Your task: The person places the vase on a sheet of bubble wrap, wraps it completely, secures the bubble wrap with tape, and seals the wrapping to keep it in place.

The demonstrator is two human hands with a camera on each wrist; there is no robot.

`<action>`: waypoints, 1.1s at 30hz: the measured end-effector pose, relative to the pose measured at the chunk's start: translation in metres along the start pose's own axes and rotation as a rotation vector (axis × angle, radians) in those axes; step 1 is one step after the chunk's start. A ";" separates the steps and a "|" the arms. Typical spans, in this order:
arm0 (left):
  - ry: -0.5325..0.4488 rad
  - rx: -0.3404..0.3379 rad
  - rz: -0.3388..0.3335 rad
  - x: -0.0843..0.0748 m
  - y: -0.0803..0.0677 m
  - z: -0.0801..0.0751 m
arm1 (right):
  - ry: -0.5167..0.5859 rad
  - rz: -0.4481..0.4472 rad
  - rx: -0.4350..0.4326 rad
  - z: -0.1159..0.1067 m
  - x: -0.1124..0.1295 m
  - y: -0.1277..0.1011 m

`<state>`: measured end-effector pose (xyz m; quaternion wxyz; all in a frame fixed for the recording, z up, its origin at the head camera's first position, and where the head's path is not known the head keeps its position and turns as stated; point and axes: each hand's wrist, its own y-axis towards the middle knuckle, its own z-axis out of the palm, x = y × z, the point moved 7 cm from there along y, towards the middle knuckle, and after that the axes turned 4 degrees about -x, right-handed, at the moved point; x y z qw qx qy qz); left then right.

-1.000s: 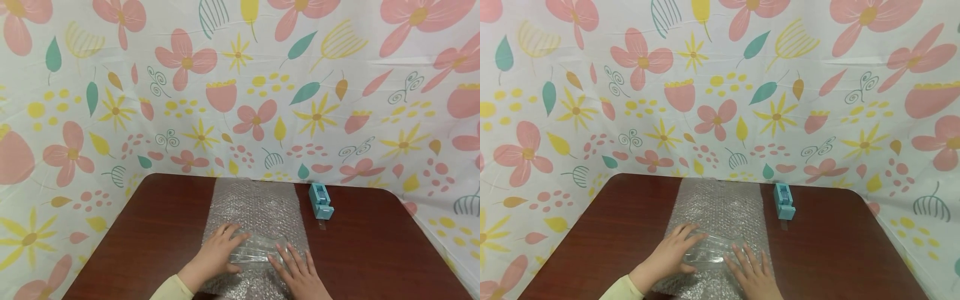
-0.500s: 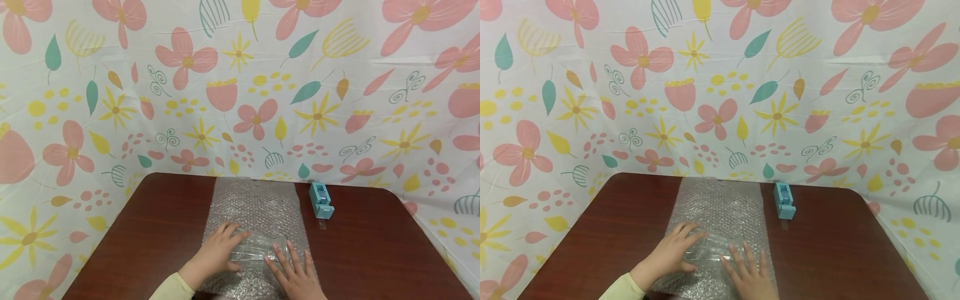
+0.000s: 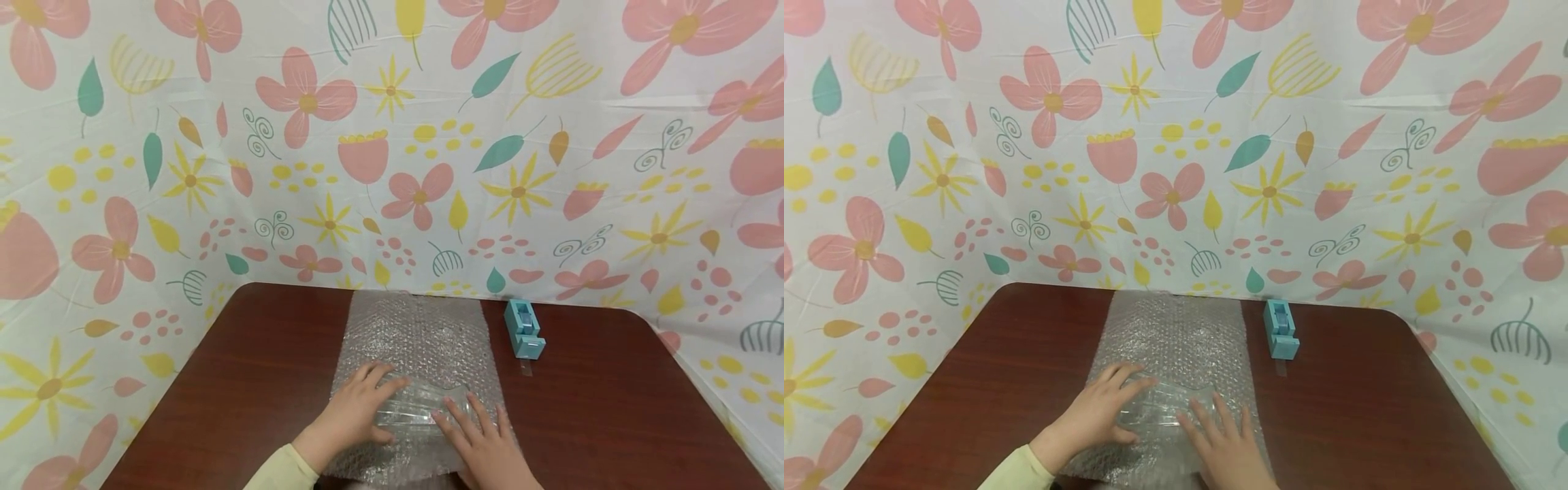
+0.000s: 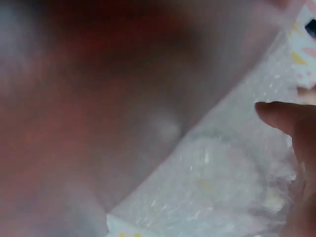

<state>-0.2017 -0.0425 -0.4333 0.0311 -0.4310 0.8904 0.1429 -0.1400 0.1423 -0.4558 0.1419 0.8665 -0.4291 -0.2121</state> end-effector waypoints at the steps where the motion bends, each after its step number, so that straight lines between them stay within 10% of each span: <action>1: 0.002 0.000 0.001 0.000 0.000 0.000 | 0.048 0.025 0.041 -0.002 -0.003 0.003; 22: 0.015 -0.015 0.020 0.001 0.000 0.000 | 0.193 0.045 0.111 0.001 -0.021 0.034; 33: 0.371 -0.104 0.046 -0.022 -0.007 0.008 | 0.110 0.011 0.073 -0.002 -0.021 0.038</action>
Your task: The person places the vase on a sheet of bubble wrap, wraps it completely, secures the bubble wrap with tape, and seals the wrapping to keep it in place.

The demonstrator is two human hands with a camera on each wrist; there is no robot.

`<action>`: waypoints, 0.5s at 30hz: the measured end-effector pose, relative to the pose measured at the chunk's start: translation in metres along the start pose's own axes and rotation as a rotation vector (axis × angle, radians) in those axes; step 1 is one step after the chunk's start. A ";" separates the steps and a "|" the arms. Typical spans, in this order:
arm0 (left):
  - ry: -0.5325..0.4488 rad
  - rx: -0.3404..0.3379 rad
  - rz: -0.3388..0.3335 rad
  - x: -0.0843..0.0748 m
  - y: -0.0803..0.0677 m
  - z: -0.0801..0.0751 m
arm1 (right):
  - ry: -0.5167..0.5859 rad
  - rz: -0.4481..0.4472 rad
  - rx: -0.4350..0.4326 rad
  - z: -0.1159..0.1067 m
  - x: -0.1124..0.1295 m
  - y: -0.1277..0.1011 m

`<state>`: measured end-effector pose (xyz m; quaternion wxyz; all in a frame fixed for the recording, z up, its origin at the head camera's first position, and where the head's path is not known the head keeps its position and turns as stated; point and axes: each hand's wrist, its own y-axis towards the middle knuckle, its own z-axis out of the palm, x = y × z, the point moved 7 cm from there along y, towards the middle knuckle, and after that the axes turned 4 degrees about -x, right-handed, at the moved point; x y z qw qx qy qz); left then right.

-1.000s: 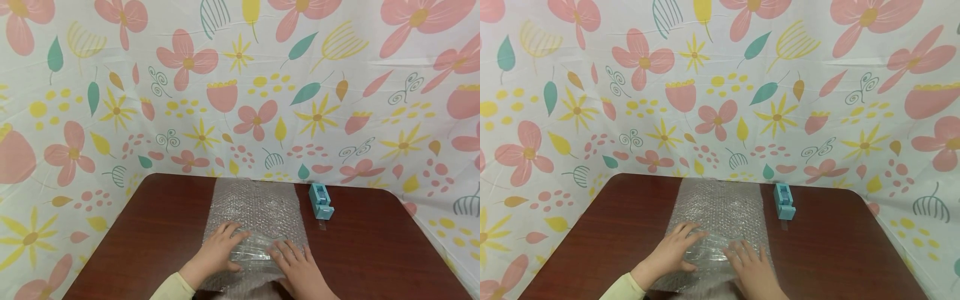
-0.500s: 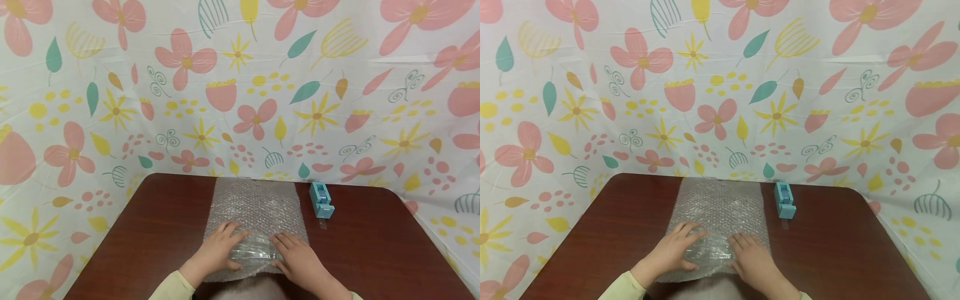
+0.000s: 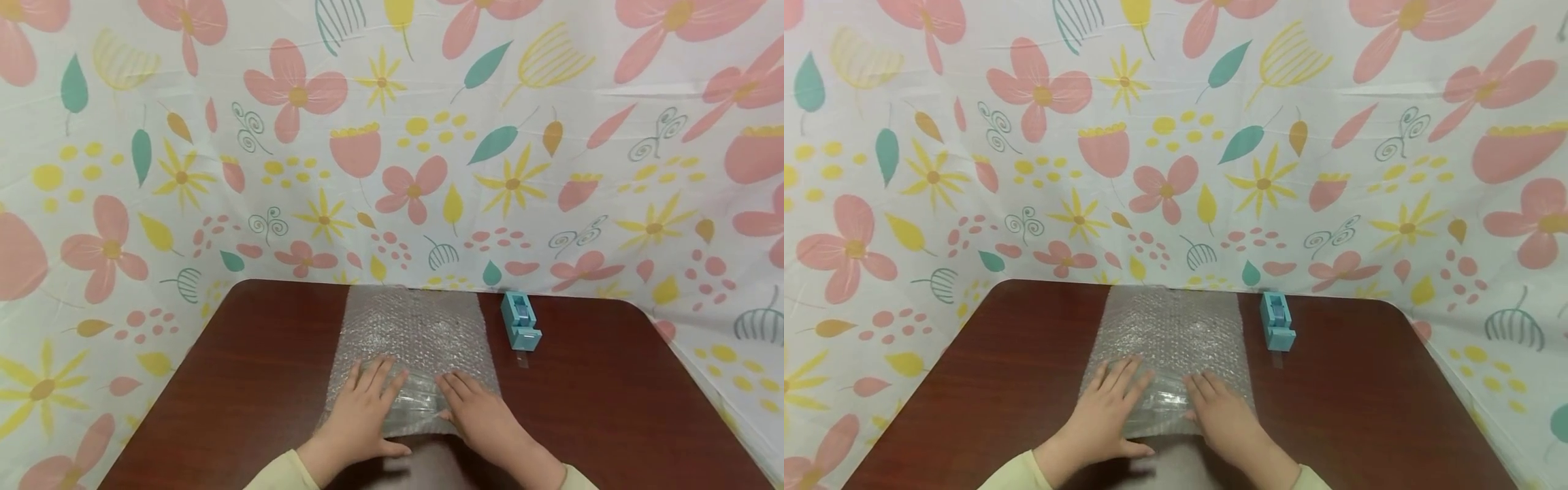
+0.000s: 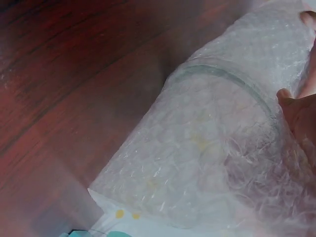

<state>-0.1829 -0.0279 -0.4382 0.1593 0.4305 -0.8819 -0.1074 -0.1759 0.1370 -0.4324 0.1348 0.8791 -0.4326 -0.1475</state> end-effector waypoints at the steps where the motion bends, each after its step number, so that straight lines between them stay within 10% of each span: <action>1: 0.028 -0.005 0.003 -0.001 0.000 0.001 | 0.006 0.005 0.008 0.000 -0.001 0.000; 15: 0.290 -0.253 0.056 -0.009 -0.008 -0.002 | 0.124 0.006 0.068 0.002 -0.012 0.009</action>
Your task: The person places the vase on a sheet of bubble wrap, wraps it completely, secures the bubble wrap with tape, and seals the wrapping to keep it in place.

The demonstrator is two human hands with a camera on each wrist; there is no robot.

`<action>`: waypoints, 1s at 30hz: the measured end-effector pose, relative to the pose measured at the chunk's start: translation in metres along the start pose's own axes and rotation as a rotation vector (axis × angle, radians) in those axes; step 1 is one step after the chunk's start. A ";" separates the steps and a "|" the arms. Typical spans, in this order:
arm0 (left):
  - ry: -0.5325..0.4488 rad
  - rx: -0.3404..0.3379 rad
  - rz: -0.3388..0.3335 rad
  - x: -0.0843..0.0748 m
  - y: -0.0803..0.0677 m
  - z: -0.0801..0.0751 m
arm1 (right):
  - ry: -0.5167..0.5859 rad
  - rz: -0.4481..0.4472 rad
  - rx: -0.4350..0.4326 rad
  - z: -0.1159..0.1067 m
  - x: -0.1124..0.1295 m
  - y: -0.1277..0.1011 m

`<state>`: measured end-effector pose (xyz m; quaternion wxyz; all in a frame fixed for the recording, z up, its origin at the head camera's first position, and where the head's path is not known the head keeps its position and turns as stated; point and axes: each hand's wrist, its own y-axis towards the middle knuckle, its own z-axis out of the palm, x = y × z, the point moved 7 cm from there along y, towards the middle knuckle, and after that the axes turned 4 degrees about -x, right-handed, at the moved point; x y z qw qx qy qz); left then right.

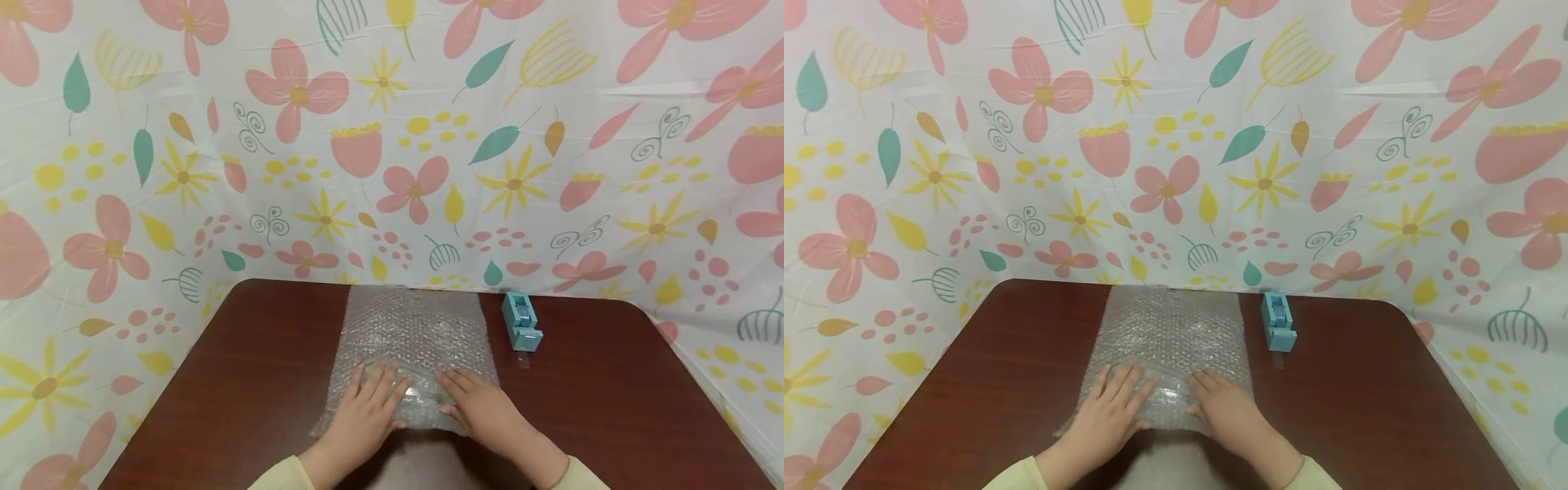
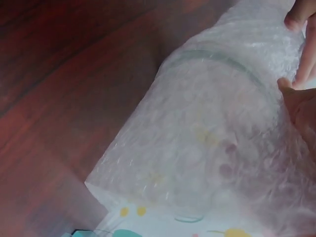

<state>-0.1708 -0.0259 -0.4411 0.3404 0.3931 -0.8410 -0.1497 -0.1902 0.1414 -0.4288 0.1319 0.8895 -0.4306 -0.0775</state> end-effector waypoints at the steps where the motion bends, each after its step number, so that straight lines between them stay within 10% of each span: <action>1: -0.001 -0.012 0.003 0.001 0.002 0.000 | 0.017 0.002 0.006 0.000 -0.002 0.000; 12: -0.003 0.075 0.023 -0.003 0.008 0.005 | 0.118 0.033 0.071 -0.001 -0.012 0.003; 22: 0.018 -0.042 0.005 0.000 0.009 0.011 | 0.116 0.004 0.081 -0.007 -0.013 0.011; 30: -0.029 0.085 -0.026 0.008 0.022 0.020 | 0.017 -0.092 -0.098 -0.029 0.005 0.004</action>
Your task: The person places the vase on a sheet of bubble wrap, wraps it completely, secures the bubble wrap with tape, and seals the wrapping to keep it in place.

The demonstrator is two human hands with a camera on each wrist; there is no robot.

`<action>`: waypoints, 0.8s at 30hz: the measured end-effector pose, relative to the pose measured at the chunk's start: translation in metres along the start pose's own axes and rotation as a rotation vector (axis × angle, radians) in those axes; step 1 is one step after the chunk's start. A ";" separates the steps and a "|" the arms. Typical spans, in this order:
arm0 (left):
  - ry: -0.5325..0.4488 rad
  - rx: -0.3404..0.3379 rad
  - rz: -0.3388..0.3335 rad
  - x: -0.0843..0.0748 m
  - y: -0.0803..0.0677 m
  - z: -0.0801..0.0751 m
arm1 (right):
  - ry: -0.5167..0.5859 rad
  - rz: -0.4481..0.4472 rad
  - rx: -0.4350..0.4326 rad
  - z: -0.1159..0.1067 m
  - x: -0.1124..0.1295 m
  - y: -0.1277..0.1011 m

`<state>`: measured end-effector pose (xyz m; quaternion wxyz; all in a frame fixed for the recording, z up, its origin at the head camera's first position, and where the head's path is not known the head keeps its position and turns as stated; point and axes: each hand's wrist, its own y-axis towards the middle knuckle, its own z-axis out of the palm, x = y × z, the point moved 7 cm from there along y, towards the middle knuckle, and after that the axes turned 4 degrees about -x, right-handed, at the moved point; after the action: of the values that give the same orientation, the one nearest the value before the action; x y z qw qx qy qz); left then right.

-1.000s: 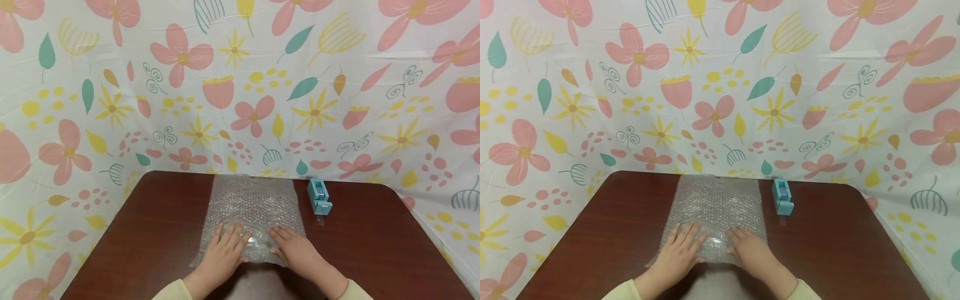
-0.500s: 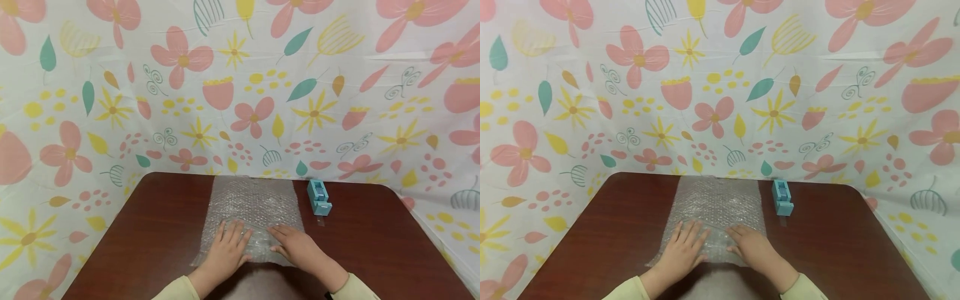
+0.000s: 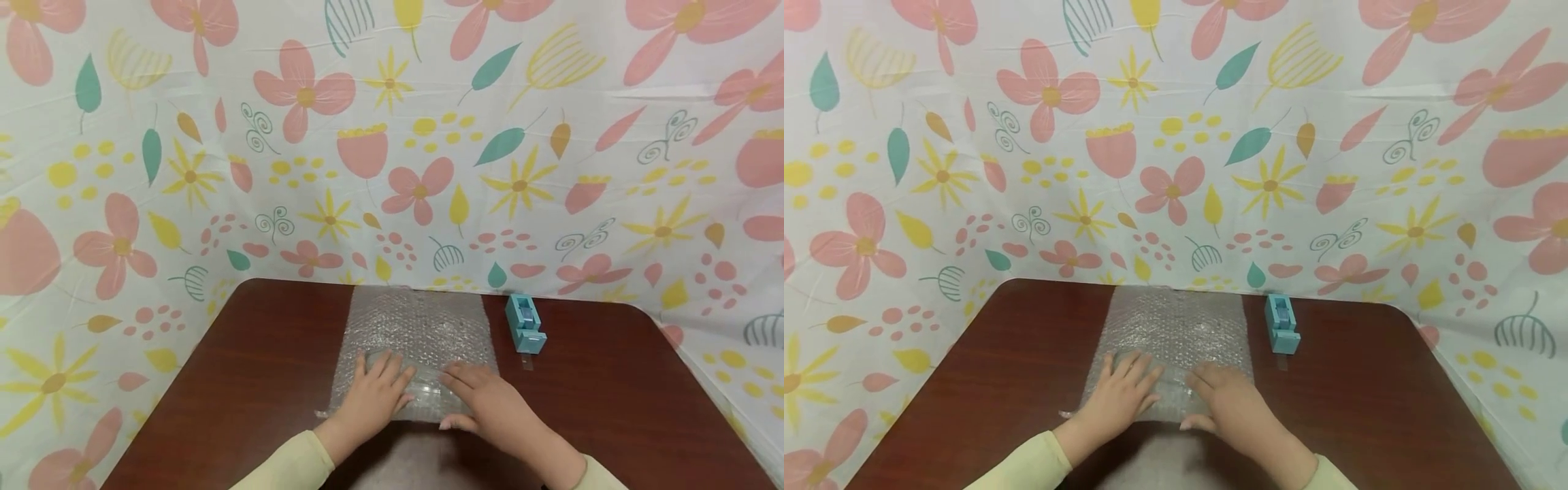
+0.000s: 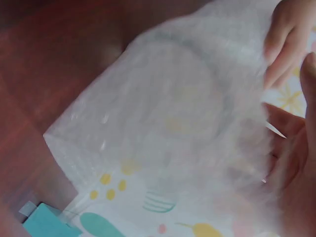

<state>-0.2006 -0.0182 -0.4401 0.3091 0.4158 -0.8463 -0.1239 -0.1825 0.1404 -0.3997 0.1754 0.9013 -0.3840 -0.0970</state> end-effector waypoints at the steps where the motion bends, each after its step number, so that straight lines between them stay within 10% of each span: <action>1: -0.013 0.012 -0.004 0.001 0.001 0.000 | -0.013 -0.017 -0.035 -0.004 0.005 -0.003; 9: -0.133 0.057 -0.038 0.005 0.008 0.004 | -0.158 -0.046 -0.230 -0.005 0.020 -0.025; 24: -0.129 0.120 0.011 0.004 0.007 0.003 | -0.352 -0.152 -0.276 0.031 0.012 -0.019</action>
<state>-0.2083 -0.0167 -0.4376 0.2291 0.4200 -0.8726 -0.0981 -0.1713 0.1368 -0.4363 0.2196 0.8642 -0.3228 -0.3173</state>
